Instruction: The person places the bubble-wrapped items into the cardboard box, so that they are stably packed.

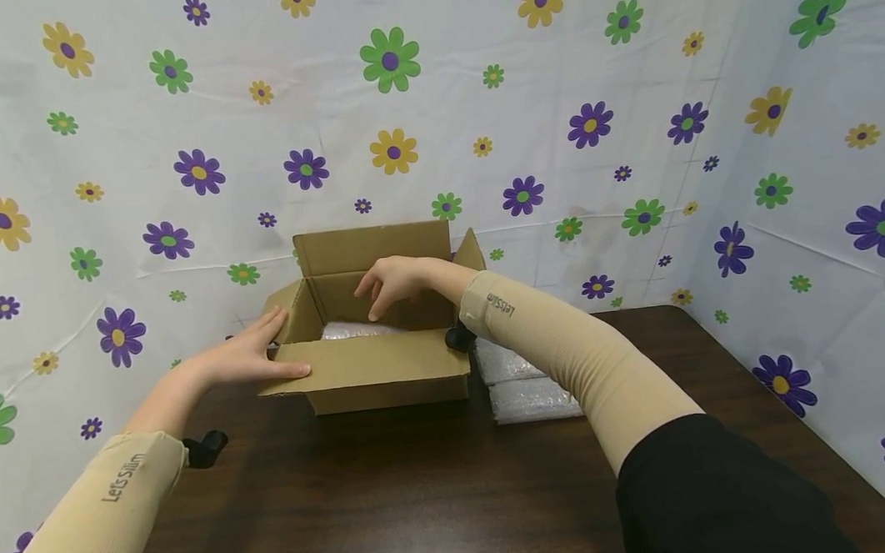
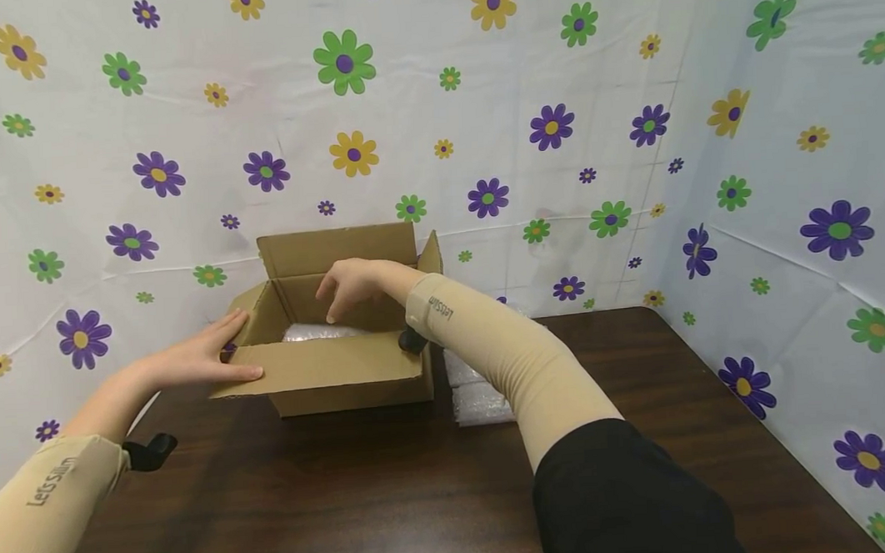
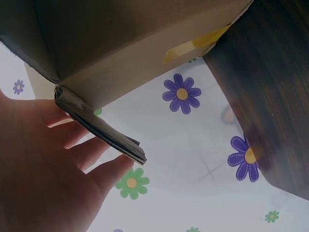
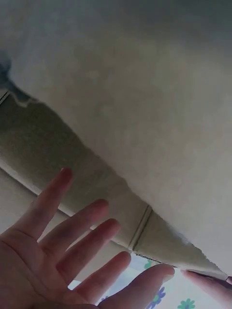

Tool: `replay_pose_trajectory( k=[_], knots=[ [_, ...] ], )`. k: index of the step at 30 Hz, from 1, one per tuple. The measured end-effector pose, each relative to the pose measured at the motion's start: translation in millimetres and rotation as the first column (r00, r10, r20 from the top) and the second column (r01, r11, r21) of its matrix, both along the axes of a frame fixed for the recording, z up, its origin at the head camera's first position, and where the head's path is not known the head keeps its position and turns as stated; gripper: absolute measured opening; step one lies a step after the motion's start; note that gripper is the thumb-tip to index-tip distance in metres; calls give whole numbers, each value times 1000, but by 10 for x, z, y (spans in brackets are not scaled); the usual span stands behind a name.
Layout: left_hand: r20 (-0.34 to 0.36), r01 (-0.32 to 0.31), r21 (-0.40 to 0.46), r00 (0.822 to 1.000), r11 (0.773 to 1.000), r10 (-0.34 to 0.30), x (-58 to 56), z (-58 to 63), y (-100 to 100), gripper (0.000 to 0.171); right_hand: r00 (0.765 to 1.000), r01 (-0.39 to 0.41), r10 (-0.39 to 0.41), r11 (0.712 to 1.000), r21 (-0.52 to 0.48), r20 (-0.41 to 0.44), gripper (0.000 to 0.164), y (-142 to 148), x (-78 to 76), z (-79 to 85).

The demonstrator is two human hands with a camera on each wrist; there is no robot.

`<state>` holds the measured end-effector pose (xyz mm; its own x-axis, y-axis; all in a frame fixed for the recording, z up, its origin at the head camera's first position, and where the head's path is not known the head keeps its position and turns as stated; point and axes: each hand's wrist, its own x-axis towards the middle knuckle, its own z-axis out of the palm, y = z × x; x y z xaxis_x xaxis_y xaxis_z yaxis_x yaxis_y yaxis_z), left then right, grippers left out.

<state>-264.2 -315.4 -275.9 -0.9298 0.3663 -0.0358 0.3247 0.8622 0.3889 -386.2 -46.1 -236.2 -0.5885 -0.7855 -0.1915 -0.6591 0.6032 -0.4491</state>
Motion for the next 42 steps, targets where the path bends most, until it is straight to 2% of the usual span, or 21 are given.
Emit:
replay_pose_trajectory(
  k=[12, 19, 24, 30, 34, 42],
  knots=[
    [24, -6, -4, 1000, 1000, 6, -7, -36, -7, 110, 992, 6, 2, 998, -61, 127, 51, 94, 21, -7],
    [18, -4, -16, 1000, 1000, 4, -13, -36, -15, 109, 982, 1, 24, 991, -132, 186, 51, 222, 34, 112],
    [21, 1, -9, 1000, 1000, -1, -9, -23, -6, 109, 983, -50, 83, 978, -202, 162, 50, 372, 152, 239],
    [18, 6, -7, 1000, 1000, -5, -11, -6, -6, 109, 973, -146, 192, 940, -309, 126, 49, 641, 385, 353],
    [15, 9, -7, 1000, 1000, -9, -18, -5, -16, 109, 957, -199, 262, 905, -377, 122, 47, 845, 558, 310],
    [13, 12, -3, 1000, 1000, -12, -9, 10, -7, 109, 888, -245, 394, 842, -480, 238, 50, 1290, 846, 58]
  ],
)
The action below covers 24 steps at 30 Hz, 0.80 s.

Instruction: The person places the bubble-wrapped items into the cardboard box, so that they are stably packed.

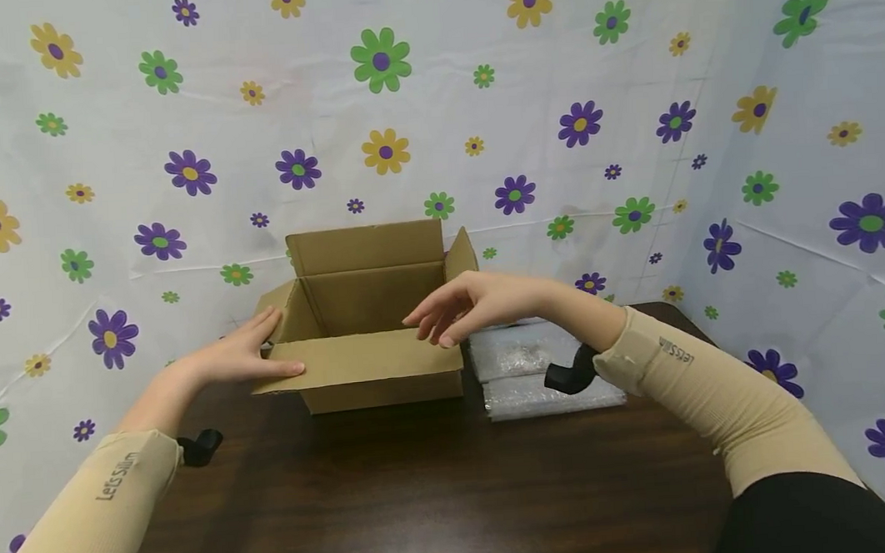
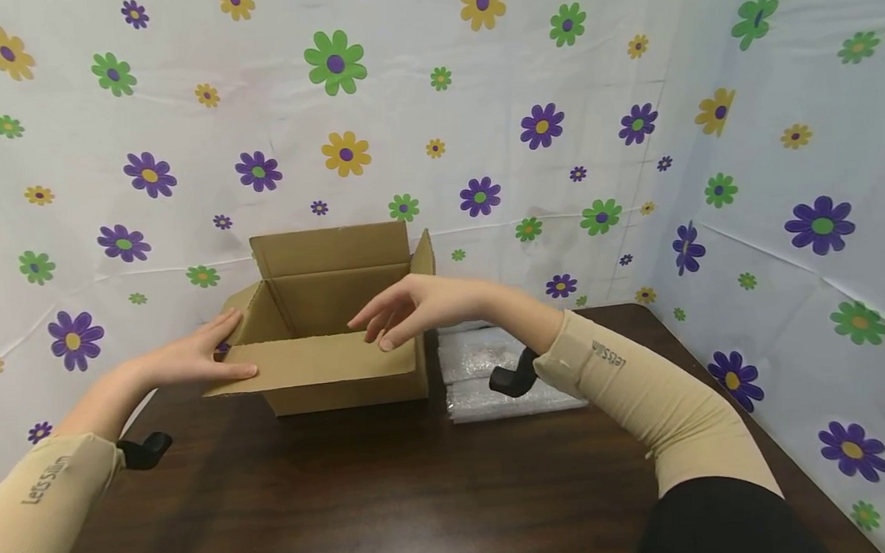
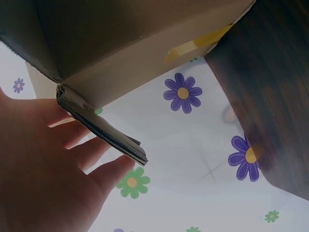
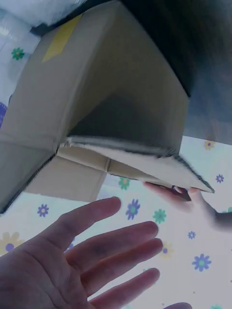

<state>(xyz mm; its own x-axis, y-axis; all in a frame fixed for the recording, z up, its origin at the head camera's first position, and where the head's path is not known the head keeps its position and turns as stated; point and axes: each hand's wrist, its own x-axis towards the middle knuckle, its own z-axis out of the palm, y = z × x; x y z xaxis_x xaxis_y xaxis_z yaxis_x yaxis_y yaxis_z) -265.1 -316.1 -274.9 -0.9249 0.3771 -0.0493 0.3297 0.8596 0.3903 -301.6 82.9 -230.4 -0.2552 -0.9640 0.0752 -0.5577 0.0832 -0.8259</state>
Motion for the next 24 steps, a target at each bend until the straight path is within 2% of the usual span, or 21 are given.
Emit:
replay_pose_trajectory(
  k=[3, 8, 11, 15, 21, 24],
  knots=[
    [-4, -1, 0, 1000, 1000, 1, 10, -1, -8, 108, 999, -32, 32, 999, 8, 17, 53, 142, 59, -82],
    [-5, -1, -4, 1000, 1000, 1, -1, -13, -4, 108, 998, -51, 48, 995, 84, 41, 54, 393, 64, -275],
    [2, -1, -5, 1000, 1000, 1, -7, -19, 8, 109, 999, -12, 6, 991, 133, 45, 54, 535, 32, -436],
    [7, -1, 0, 1000, 1000, 1, -7, -31, 9, 109, 995, 86, -94, 981, 174, 38, 52, 697, -36, -659],
    [8, -9, 5, 1000, 1000, 9, 7, -45, -17, 109, 979, 171, -187, 970, 175, 79, 55, 924, -141, -1000],
    [4, -10, 8, 1000, 1000, 10, 5, -44, -20, 109, 976, 202, -213, 964, 175, 51, 57, 1042, -190, -1144]
  ],
)
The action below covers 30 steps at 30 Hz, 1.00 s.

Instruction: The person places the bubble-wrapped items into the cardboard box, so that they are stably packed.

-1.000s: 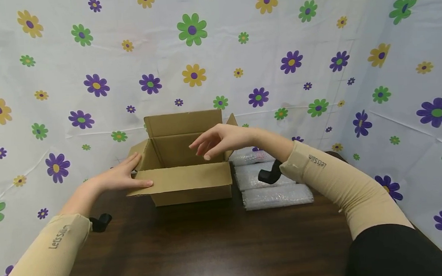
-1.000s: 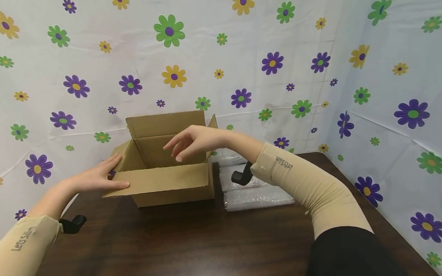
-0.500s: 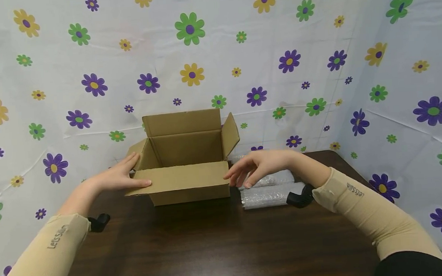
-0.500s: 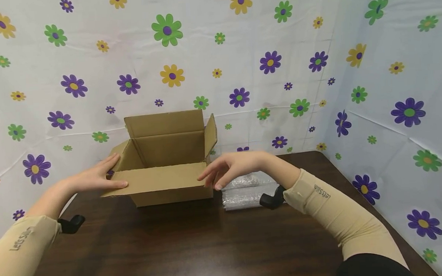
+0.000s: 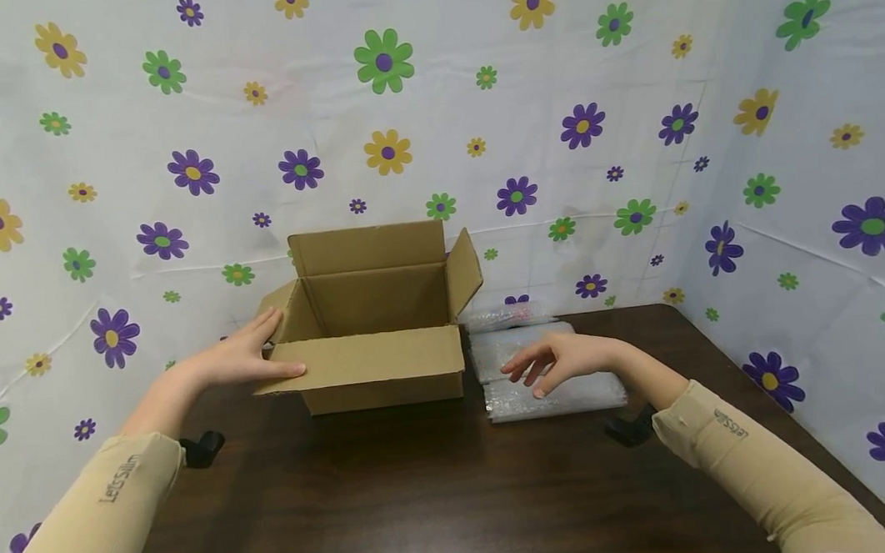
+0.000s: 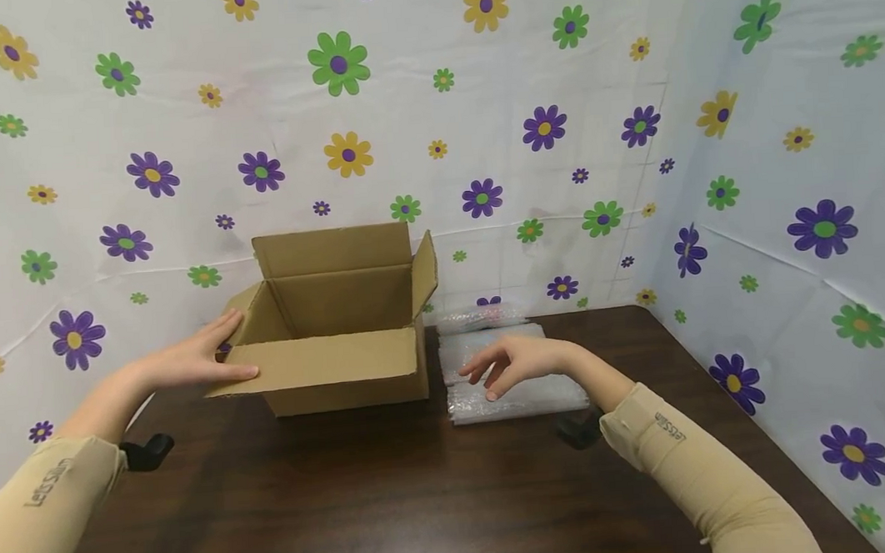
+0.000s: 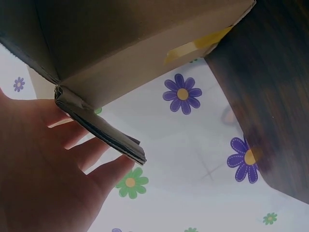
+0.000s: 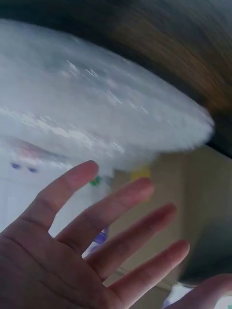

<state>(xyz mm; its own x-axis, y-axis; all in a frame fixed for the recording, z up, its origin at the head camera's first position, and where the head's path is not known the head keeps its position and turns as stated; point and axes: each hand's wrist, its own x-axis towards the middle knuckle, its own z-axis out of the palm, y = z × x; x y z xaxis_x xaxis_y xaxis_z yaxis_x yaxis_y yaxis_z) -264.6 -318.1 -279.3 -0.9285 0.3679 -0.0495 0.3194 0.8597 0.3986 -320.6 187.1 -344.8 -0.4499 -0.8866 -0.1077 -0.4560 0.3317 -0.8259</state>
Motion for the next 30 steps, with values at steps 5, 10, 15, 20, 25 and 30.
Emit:
replay_pose_trajectory(
  k=[5, 10, 15, 20, 25, 30],
  knots=[
    [7, 3, 1, 1000, 1000, -3, -12, -13, -1, 109, 994, 55, -50, 997, 47, -99, 59, 178, -58, -142],
    [6, 4, 6, 1000, 1000, -4, -20, -13, -5, 109, 977, 128, -111, 988, 83, -184, 57, 293, -103, -214],
    [12, 6, 16, 1000, 1000, -6, -25, -9, -16, 109, 958, 180, -148, 977, 112, -244, 55, 330, -146, -267],
    [15, 6, 15, 1000, 1000, -6, -20, -6, -11, 109, 943, 209, -161, 968, 140, -291, 56, 343, -169, -321],
    [12, 7, 9, 1000, 1000, -7, -20, -3, -8, 109, 929, 241, -173, 954, 180, -326, 56, 345, -183, -366],
    [19, 9, 12, 1000, 1000, -9, -18, -1, -8, 109, 917, 240, -155, 950, 199, -367, 56, 328, -187, -393]
  ],
)
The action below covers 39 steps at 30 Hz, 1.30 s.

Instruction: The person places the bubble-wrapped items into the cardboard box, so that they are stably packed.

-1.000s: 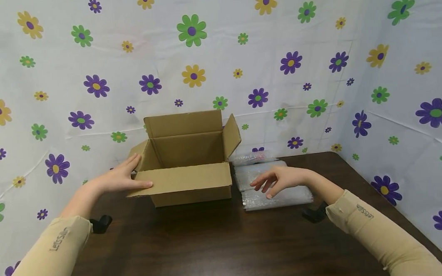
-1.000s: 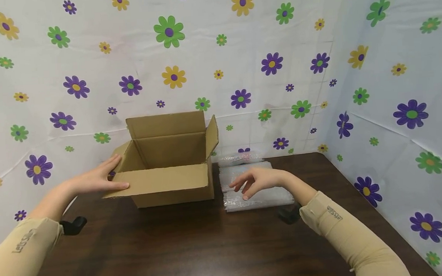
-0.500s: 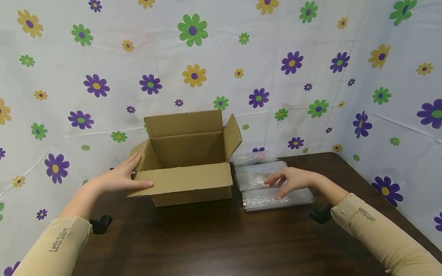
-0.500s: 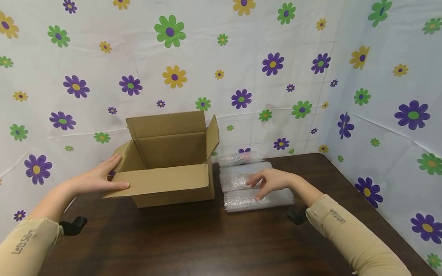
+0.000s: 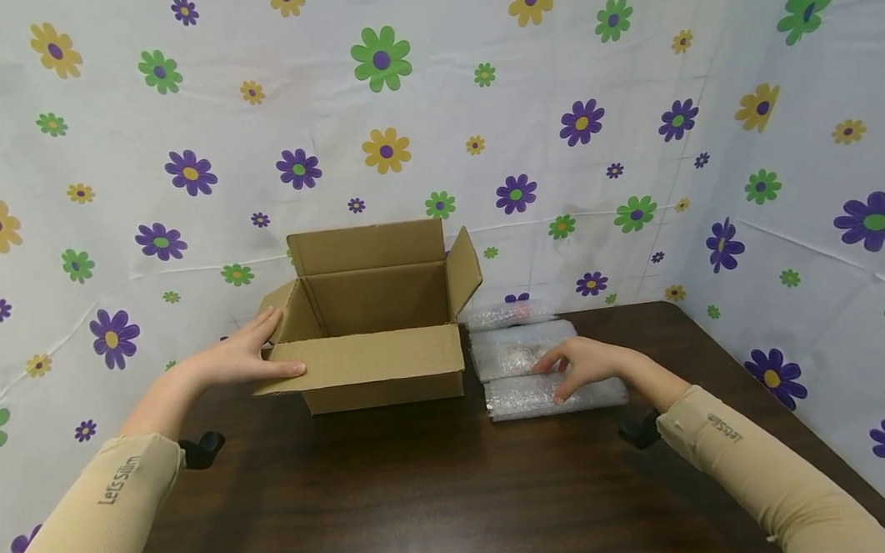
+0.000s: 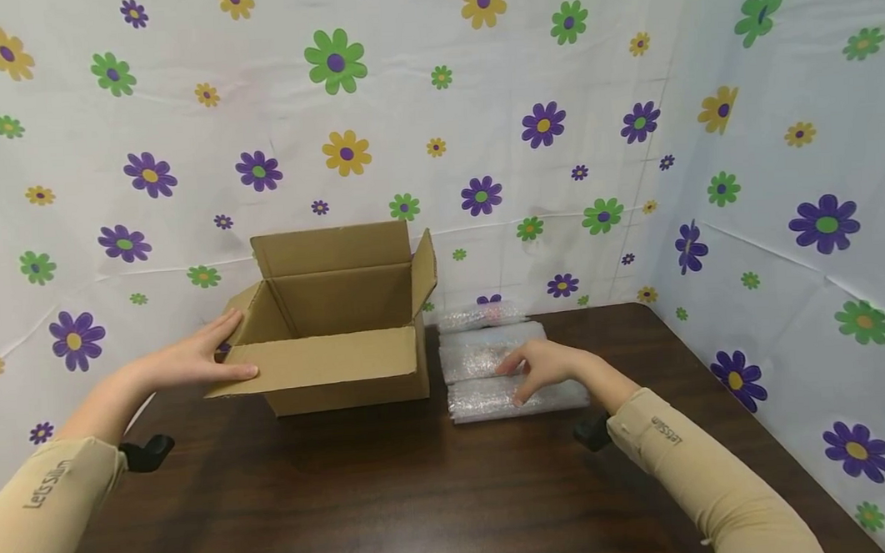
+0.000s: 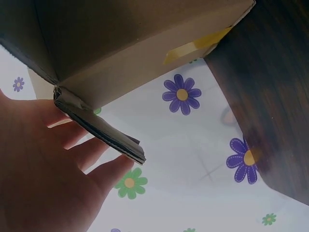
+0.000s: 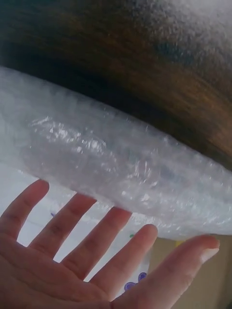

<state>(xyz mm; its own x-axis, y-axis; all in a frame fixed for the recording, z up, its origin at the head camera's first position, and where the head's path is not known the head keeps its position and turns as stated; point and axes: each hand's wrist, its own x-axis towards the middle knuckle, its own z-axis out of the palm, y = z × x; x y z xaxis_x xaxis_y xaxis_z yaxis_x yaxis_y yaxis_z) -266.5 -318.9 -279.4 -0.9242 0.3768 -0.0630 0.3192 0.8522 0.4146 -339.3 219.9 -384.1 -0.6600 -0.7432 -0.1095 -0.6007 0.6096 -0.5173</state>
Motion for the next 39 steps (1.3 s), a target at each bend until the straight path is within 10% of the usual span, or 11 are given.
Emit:
replay_pose_trajectory(
  k=[39],
  knots=[
    [-5, -2, 4, 1000, 1000, 2, 0, -5, 10, 109, 994, 53, -50, 998, 35, -97, 63, -98, 174, -201]
  ],
)
